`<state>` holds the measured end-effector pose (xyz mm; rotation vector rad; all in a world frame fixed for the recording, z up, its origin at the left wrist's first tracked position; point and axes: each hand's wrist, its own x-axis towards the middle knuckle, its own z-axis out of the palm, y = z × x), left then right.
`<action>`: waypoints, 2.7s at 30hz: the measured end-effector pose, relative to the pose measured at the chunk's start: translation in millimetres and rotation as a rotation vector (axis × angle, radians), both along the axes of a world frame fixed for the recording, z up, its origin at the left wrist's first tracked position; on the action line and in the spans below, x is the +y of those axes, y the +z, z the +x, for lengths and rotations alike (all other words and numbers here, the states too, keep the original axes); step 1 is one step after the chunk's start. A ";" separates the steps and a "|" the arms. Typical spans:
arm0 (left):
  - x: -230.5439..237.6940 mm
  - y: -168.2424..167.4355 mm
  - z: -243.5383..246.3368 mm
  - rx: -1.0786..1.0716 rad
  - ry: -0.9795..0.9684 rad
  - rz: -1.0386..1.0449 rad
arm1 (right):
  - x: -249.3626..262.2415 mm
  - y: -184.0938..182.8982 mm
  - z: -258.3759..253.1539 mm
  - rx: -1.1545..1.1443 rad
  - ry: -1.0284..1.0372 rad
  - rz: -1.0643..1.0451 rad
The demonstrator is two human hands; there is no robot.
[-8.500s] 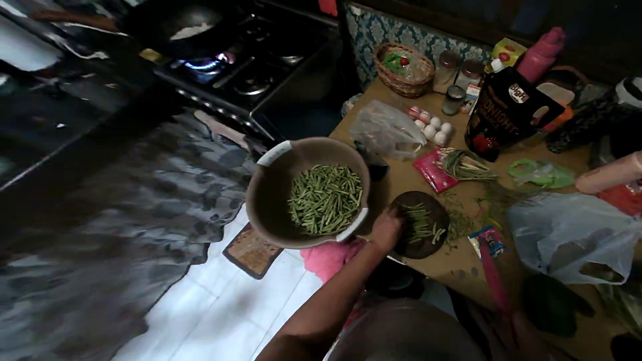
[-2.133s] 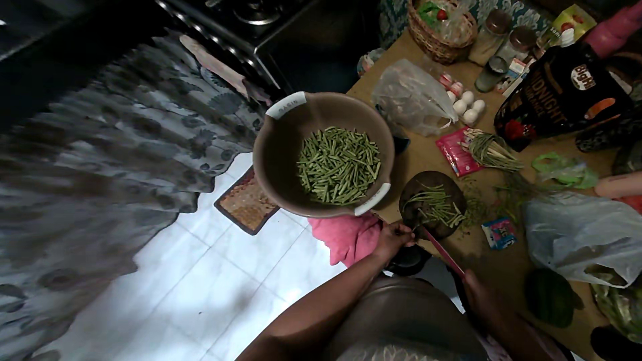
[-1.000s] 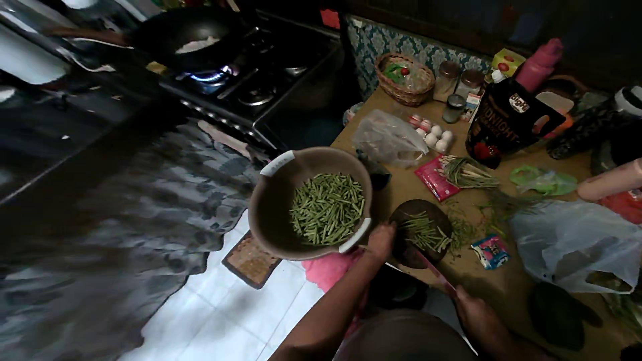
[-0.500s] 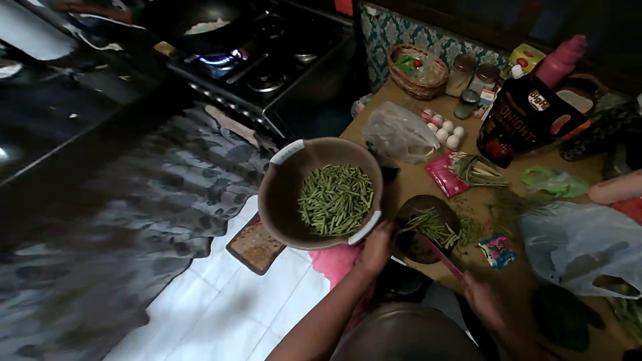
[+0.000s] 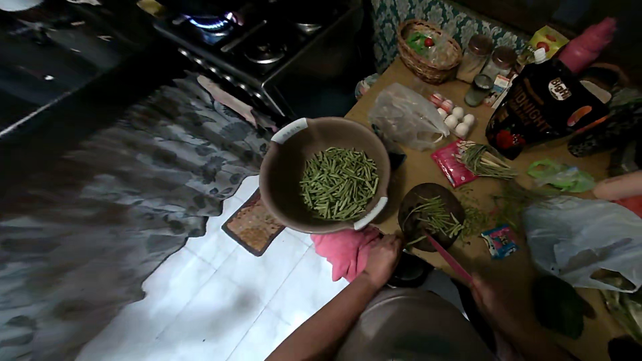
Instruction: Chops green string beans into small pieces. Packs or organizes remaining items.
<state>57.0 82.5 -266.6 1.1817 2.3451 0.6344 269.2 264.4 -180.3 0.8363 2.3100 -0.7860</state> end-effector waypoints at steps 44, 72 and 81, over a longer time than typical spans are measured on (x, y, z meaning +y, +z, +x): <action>86.6 58.1 16.3 -0.133 -0.200 0.327 | -14.8 -29.6 -4.4 0.010 -0.024 0.011; -16.2 3.7 -13.1 -0.359 0.299 -0.003 | 1.1 -23.0 -8.5 0.138 -0.148 0.008; 3.4 1.6 -10.6 -0.580 0.272 0.000 | -15.3 -16.5 -4.3 0.129 -0.002 0.060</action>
